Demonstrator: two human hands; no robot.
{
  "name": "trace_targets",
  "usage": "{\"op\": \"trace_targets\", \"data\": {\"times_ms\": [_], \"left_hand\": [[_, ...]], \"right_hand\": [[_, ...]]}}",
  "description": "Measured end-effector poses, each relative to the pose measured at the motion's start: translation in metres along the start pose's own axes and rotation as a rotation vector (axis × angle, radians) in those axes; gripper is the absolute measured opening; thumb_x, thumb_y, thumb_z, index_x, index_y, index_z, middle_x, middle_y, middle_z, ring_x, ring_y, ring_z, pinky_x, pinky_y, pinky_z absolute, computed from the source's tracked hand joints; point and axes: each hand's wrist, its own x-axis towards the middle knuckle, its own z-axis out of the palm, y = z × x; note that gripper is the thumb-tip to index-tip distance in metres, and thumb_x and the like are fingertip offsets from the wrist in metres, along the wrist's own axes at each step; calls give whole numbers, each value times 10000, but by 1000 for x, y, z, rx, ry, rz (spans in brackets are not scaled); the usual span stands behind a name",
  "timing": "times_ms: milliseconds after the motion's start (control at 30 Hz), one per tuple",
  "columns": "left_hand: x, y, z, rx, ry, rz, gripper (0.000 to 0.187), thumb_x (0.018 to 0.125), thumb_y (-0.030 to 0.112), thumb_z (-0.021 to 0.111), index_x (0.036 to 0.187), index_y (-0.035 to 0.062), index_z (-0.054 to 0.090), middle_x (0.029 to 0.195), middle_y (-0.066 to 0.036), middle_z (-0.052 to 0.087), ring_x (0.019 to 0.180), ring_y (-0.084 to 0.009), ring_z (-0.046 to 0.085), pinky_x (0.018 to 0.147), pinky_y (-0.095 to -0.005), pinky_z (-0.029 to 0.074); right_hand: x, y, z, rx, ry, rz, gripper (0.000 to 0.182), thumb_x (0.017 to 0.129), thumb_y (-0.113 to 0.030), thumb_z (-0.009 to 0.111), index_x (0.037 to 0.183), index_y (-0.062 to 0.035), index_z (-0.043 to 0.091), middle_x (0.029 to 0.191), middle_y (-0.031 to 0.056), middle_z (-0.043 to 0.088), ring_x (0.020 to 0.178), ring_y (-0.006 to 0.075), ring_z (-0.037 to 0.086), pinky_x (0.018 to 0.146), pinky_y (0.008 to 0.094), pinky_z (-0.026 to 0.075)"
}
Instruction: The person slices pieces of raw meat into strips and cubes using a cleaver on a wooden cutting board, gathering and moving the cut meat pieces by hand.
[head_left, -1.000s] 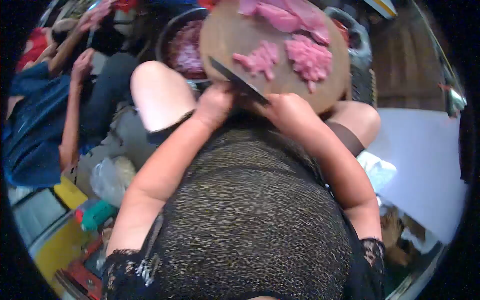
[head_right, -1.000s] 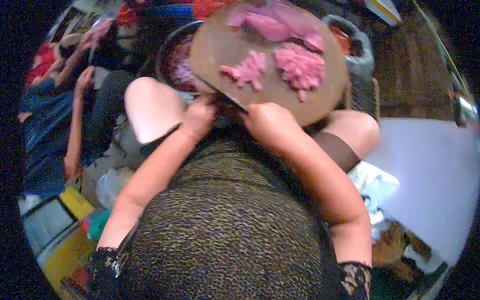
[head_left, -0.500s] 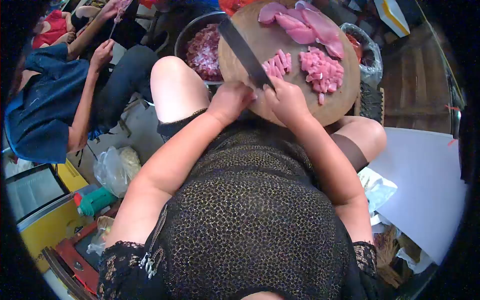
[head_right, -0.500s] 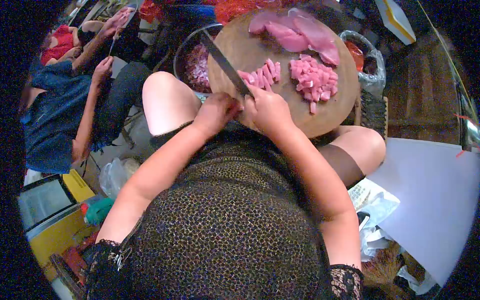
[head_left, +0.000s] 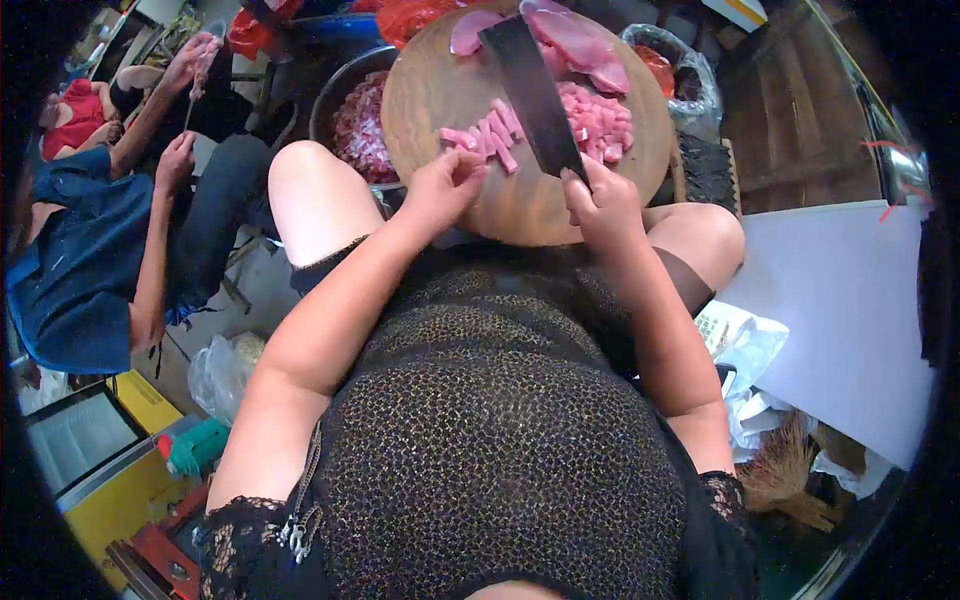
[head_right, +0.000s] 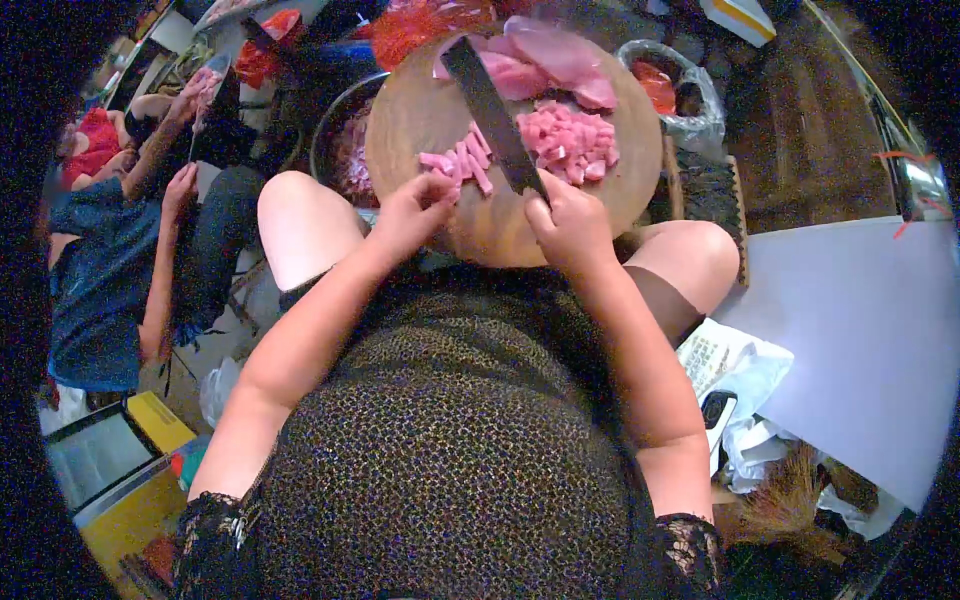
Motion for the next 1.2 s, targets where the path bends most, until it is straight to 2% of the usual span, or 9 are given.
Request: {"op": "trace_targets", "data": {"times_ms": [67, 133, 167, 333, 400, 633, 733, 1000, 1200], "left_hand": [[25, 8, 12, -160, -112, -45, 287, 857, -1, 600, 1142, 29, 618, 1052, -70, 663, 884, -155, 640, 760, -264, 519], [35, 57, 7, 204, -322, 246, 333, 892, 17, 503, 1214, -1, 586, 1197, -98, 615, 1017, -188, 616, 888, -295, 492], [48, 31, 24, -607, -216, -50, 376, 980, 170, 438, 1288, -24, 533, 1296, -138, 565, 1147, -242, 571, 1000, -357, 441], [53, 44, 21, -1219, -177, -368, 599, 1031, 482, 312, 1299, -10, 524, 1332, -181, 554, 1240, -291, 519, 1071, -439, 403], [41, 37, 13, -1342, -459, -300, 613, 1033, 492, 281, 1276, -10, 537, 1236, -175, 615, 1143, -321, 585, 1037, -463, 433], [37, -2, -38, -466, 250, -192, 236, 952, 85, 591, 1165, -10, 624, 1002, -68, 680, 864, -142, 630, 803, -280, 523], [38, -10, -38, -129, 197, -25, 200, 924, 43, 606, 1111, -1, 662, 1001, -49, 683, 895, -140, 639, 840, -274, 519], [40, 5, -9, 734, -32, 519, 372, 787, 84, 703, 1155, 69, 653, 1271, -127, 604, 1208, -346, 544, 1034, -411, 430], [42, 1, -5, 906, -67, 507, 563, 787, 198, 727, 1308, 97, 540, 1371, -148, 526, 1278, -354, 481, 1066, -465, 387]], "right_hand": [[5, 7, -8, -14, 79, -95, 320, 886, -177, 548, 1191, -124, 629, 869, 200, 668, 788, 347, 661, 694, 423, 525], [-3, -2, -13, -193, 216, -314, 338, 873, -174, 573, 1203, -123, 627, 921, 183, 676, 815, 348, 657, 724, 424, 531], [-8, -12, -17, -246, 232, -369, 352, 854, -162, 600, 1202, -118, 632, 916, 165, 680, 797, 340, 661, 713, 419, 540], [-27, -27, -13, -307, 114, -425, 400, 840, -142, 607, 1240, -149, 613, 907, 120, 690, 781, 307, 673, 672, 401, 547], [-30, -29, -8, -243, 55, -408, 417, 840, -141, 603, 1257, -148, 602, 923, 127, 693, 797, 316, 674, 692, 406, 547], [-23, -8, -28, 183, 3, 113, 344, 875, -174, 547, 1198, -90, 629, 910, 225, 660, 849, 368, 660, 733, 405, 517], [-25, 23, -29, 80, 16, 132, 333, 880, -192, 549, 1185, -87, 630, 852, 233, 641, 792, 377, 645, 705, 408, 504], [-45, 27, -27, 363, 294, 202, 175, 973, -163, 552, 1042, -33, 646, 647, -32, 534, 541, 45, 479, 506, 217, 405], [-52, 33, -25, 407, 280, 297, 137, 969, -153, 559, 962, -34, 628, 639, -32, 525, 539, 52, 486, 498, 213, 397]]}}
